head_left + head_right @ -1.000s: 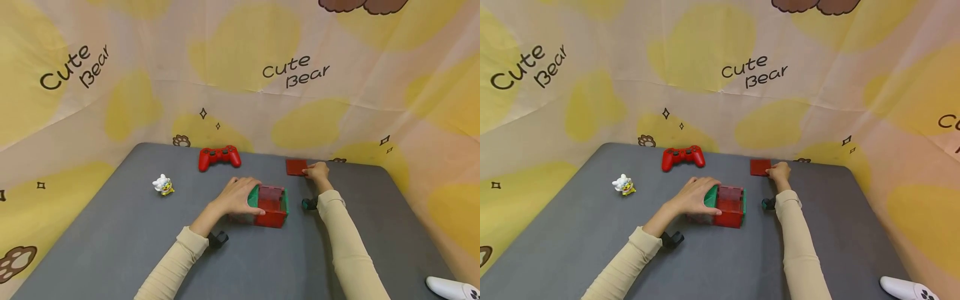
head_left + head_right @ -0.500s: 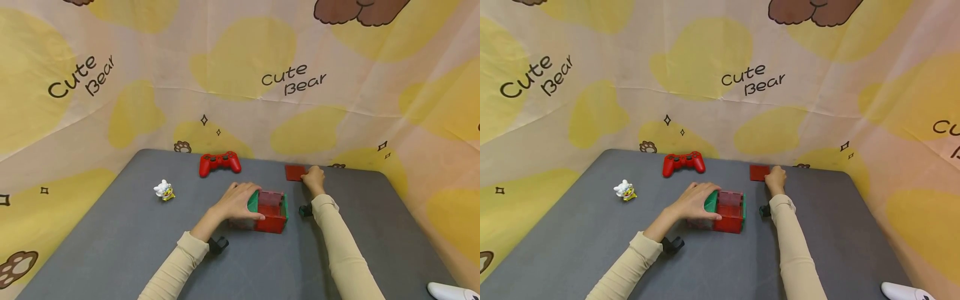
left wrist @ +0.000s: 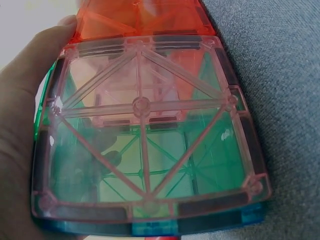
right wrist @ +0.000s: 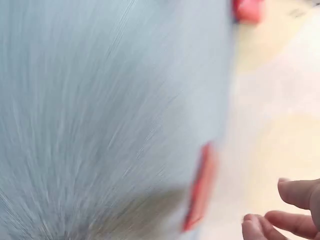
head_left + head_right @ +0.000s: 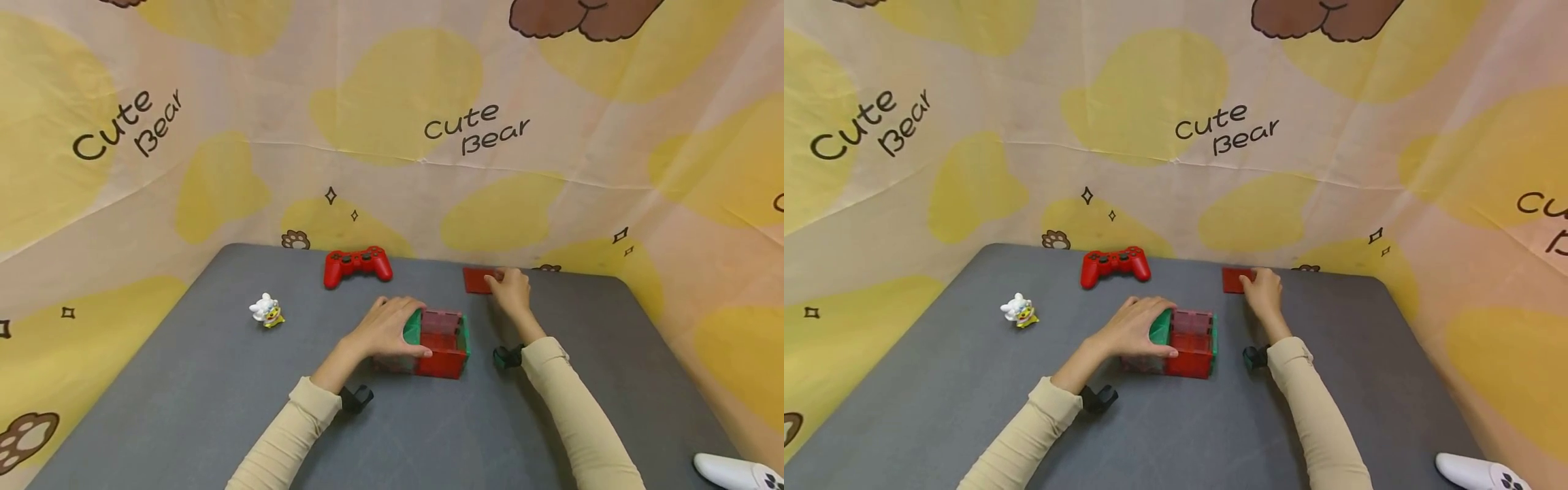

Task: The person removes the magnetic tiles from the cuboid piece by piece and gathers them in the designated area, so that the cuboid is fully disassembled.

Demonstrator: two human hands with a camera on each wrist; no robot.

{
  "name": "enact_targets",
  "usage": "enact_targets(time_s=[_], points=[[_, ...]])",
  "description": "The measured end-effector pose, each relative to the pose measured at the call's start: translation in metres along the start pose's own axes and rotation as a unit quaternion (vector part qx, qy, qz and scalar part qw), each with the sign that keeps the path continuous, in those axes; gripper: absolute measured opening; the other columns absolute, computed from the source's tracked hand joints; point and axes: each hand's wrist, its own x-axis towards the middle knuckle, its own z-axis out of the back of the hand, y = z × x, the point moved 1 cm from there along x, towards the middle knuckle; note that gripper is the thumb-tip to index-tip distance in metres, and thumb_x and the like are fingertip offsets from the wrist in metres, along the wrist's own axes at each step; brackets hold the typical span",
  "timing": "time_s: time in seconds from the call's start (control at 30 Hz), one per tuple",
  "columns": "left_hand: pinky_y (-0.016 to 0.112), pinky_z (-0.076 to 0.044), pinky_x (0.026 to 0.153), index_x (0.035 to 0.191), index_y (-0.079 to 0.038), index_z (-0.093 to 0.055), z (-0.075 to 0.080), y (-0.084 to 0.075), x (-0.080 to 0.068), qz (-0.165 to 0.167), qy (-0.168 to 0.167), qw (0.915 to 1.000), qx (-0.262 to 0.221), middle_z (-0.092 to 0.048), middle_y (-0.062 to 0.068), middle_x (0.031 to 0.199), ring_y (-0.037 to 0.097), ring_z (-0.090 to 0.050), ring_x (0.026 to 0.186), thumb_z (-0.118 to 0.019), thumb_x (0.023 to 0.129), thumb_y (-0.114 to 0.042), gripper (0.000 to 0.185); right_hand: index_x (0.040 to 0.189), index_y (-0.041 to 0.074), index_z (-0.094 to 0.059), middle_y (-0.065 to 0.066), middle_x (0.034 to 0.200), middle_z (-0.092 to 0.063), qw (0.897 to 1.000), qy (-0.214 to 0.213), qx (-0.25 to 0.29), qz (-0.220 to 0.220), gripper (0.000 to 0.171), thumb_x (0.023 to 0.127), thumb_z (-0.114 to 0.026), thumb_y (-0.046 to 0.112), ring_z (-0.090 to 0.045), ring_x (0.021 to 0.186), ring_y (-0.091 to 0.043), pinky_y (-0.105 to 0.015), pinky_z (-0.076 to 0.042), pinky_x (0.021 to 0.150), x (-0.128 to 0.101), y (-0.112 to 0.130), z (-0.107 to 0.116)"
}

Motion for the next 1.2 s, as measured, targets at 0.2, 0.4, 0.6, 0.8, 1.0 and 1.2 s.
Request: enact_targets(time_s=[0.2,0.4,0.6,0.8,1.0,1.2], points=[[0.040,-0.035,0.090,0.128,-0.018,-0.049,0.002,0.001,0.000,-0.004,-0.001,1.0000,0.002,-0.055,-0.001,0.124,0.015,-0.051,0.112,-0.062,0.067,-0.068,0.079,0.115,-0.003,-0.062,-0.021,0.102,-0.067,0.996,0.022,0.058,0.063,0.037,0.088,-0.062,0.021,-0.066,0.086,-0.032,-0.044,-0.052,0.071,-0.046,0.036,0.023],[0.041,-0.034,0.091,0.129,-0.018,-0.049,0.001,0.001,-0.002,-0.004,-0.003,1.0000,0.000,-0.054,-0.001,0.126,0.017,-0.050,0.113,-0.061,0.068,-0.068,0.079,0.117,-0.005,-0.060,-0.022,0.108,-0.065,0.992,0.043,0.074,0.089,0.042,0.084,-0.066,0.021,-0.066,0.092,-0.031,-0.041,-0.053,0.074,-0.095,0.054,0.026],[0.041,-0.035,0.089,0.127,-0.018,-0.050,0.000,0.002,-0.002,-0.003,-0.008,1.0000,-0.002,-0.055,-0.002,0.123,0.016,-0.051,0.110,-0.062,0.068,-0.067,0.078,0.120,-0.008,-0.056,-0.026,0.114,-0.061,0.991,0.062,0.086,0.079,0.048,0.082,-0.068,0.018,-0.064,0.097,-0.035,-0.041,-0.053,0.076,-0.119,0.055,0.015],[0.040,-0.034,0.089,0.129,-0.018,-0.049,0.000,0.000,-0.003,-0.003,0.004,0.9999,-0.010,-0.054,-0.001,0.124,0.017,-0.051,0.109,-0.062,0.068,-0.067,0.079,0.118,-0.007,-0.058,-0.024,0.107,-0.064,0.991,0.085,0.099,0.032,0.040,0.084,-0.066,0.014,-0.067,0.091,-0.031,-0.037,-0.054,0.072,-0.122,0.055,0.008],[0.041,-0.034,0.091,0.129,-0.018,-0.049,0.001,0.002,-0.004,-0.003,0.003,0.9999,-0.011,-0.054,-0.002,0.124,0.017,-0.050,0.109,-0.062,0.068,-0.067,0.079,0.121,-0.007,-0.056,-0.024,0.108,-0.064,0.990,0.103,0.099,0.013,0.044,0.083,-0.067,0.013,-0.065,0.094,-0.032,-0.038,-0.054,0.071,-0.123,0.059,0.010],[0.042,-0.034,0.092,0.130,-0.017,-0.049,0.001,0.002,-0.006,-0.008,0.005,0.9999,-0.014,-0.054,0.000,0.126,0.017,-0.050,0.113,-0.061,0.069,-0.067,0.080,0.127,-0.007,-0.050,-0.026,0.113,-0.061,0.985,0.138,0.102,0.000,0.051,0.083,-0.066,0.014,-0.065,0.096,-0.034,-0.037,-0.055,0.069,-0.126,0.059,0.013]])
